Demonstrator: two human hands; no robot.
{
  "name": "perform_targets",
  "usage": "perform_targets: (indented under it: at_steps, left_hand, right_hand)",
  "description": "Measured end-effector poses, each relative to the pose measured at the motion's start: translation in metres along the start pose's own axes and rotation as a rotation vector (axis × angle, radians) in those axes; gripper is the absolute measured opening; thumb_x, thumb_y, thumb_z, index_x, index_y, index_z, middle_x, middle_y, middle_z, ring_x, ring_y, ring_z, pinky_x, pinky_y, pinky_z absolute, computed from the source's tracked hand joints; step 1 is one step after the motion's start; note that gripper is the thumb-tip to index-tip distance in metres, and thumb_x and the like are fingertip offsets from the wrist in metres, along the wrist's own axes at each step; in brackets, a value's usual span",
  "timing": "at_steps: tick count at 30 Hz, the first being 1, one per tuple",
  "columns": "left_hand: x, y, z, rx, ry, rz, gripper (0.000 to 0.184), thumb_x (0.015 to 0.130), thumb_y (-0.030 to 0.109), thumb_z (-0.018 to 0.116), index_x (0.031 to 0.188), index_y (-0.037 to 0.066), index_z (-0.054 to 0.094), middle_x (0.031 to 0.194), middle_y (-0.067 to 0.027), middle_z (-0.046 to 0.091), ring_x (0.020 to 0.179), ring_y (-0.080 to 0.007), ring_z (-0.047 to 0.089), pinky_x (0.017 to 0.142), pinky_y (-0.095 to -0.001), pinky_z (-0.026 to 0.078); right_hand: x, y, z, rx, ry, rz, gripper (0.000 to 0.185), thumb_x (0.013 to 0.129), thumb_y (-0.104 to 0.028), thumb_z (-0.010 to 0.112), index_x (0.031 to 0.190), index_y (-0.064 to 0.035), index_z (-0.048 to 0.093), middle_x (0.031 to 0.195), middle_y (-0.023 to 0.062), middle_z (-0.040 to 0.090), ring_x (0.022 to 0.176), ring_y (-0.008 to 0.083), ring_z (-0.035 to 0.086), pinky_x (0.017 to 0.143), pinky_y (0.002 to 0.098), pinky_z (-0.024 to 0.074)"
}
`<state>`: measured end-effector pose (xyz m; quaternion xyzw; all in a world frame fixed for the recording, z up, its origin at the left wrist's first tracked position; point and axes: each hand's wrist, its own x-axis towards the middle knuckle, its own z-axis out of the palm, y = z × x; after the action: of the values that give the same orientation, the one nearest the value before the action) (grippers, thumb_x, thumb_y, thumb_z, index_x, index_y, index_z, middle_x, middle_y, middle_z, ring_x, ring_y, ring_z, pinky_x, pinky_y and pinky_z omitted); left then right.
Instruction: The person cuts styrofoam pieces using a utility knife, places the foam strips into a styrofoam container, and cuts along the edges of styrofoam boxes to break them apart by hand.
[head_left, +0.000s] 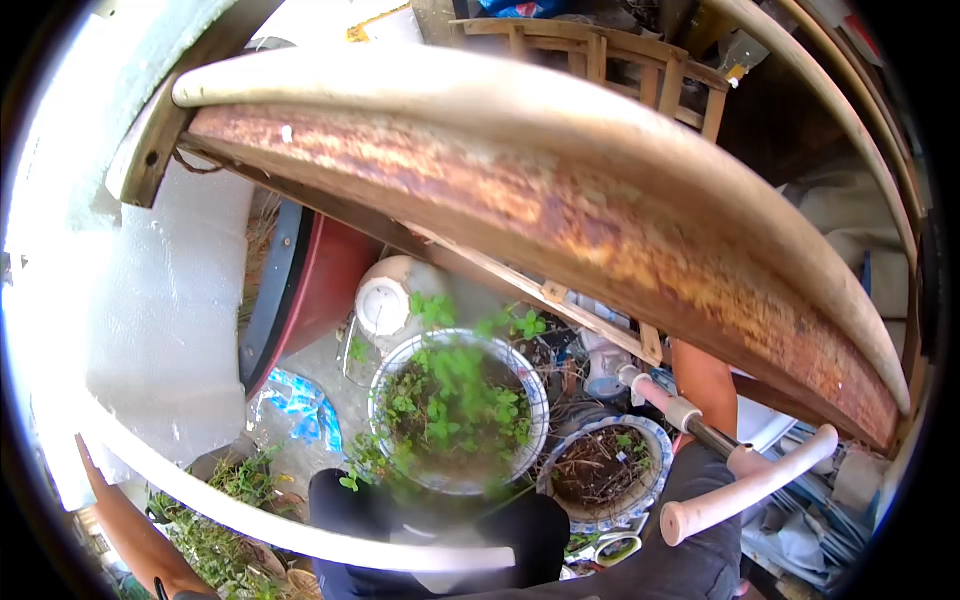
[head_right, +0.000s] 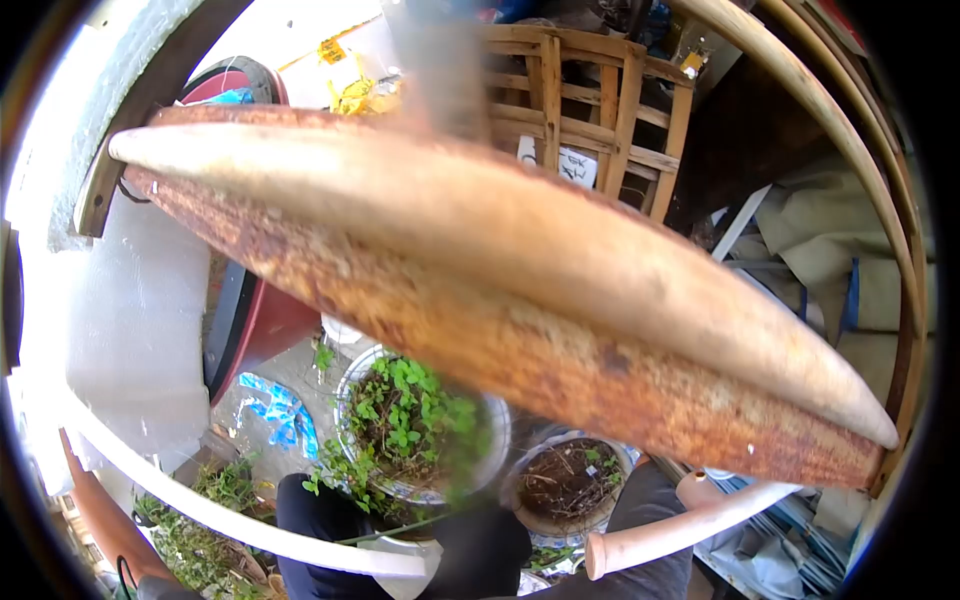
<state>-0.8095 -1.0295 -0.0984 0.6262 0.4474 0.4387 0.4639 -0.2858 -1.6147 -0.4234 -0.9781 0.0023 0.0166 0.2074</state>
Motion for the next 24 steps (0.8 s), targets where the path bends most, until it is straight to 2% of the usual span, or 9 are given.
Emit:
perform_targets:
  at_steps: [15,24]
  left_hand:
    - [0.043,0.038,-0.008,0.017,0.005,0.077,0.054,0.088,0.046,0.064,0.122,0.005,0.062,0.109,-0.0090,0.069,0.097,-0.0224,0.068,0.083,-0.0342,0.058]
    - [0.069,0.062,-0.004,-0.013,-0.030,0.093,0.054,0.088,0.047,0.065,0.123,0.006,0.061,0.110,-0.0085,0.069,0.099,-0.0223,0.068,0.084,-0.0342,0.058]
  right_hand:
    - [-0.014,0.017,0.003,-0.075,0.009,0.025,0.037,0.090,-0.015,0.066,0.119,0.0067,0.060,0.109,0.0138,0.067,0.095,0.0230,0.063,0.087,0.0320,0.0489]
    - [-0.078,0.031,-0.045,-0.029,0.090,0.045,0.038,0.089,-0.015,0.066,0.119,0.0070,0.059,0.110,0.0138,0.067,0.095,0.0232,0.063,0.087,0.0319,0.0488]
